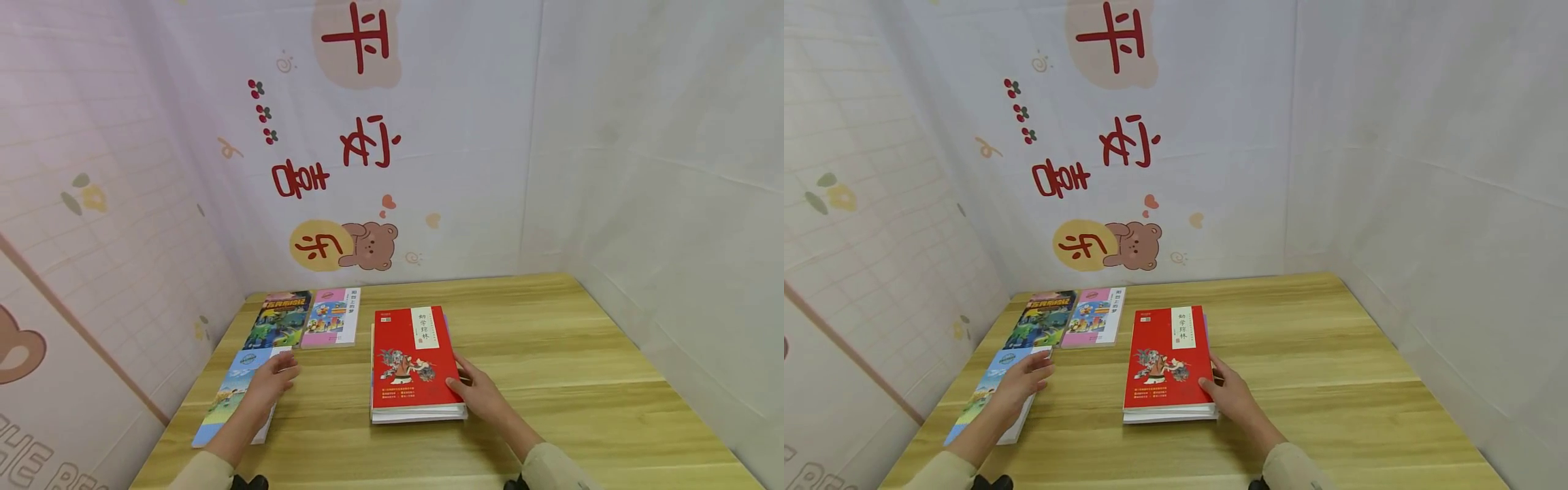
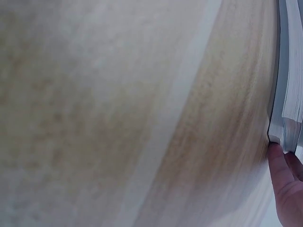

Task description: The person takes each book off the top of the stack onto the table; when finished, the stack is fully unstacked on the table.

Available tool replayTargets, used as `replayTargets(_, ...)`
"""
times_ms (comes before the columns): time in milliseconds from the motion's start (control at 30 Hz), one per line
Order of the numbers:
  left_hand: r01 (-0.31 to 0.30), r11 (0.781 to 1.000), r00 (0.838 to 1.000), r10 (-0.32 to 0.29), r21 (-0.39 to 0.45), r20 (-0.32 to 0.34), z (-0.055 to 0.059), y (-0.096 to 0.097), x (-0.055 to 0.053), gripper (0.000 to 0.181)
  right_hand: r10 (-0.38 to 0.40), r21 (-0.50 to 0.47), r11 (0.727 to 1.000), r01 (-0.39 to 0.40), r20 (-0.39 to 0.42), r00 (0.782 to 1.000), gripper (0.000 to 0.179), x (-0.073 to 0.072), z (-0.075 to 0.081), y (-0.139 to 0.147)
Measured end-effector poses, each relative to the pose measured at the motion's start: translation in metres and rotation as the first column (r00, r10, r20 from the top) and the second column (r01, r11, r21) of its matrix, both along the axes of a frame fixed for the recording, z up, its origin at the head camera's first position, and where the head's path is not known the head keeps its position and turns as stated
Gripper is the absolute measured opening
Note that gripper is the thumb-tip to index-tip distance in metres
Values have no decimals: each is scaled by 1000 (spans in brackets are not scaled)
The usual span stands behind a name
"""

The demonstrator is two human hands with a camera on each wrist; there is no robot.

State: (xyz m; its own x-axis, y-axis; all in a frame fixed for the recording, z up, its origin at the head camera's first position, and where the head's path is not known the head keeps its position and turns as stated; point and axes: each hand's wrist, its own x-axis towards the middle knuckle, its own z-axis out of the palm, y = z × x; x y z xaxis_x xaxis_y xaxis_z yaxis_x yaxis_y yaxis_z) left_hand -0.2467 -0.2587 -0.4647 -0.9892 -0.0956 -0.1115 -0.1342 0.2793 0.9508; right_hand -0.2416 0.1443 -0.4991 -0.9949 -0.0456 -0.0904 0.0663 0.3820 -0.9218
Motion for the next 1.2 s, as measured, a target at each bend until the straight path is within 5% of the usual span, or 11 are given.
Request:
replayTargets(600,101,992,995,-101,81,-2,-25,80,-8,55,38,23,999,-36,-66,997,48,8,1,1)
replayTargets(1200,181,981,981,-185,72,52,-30,101,-11,69,69,-5,998,-70,-89,994,56,3,-8,4)
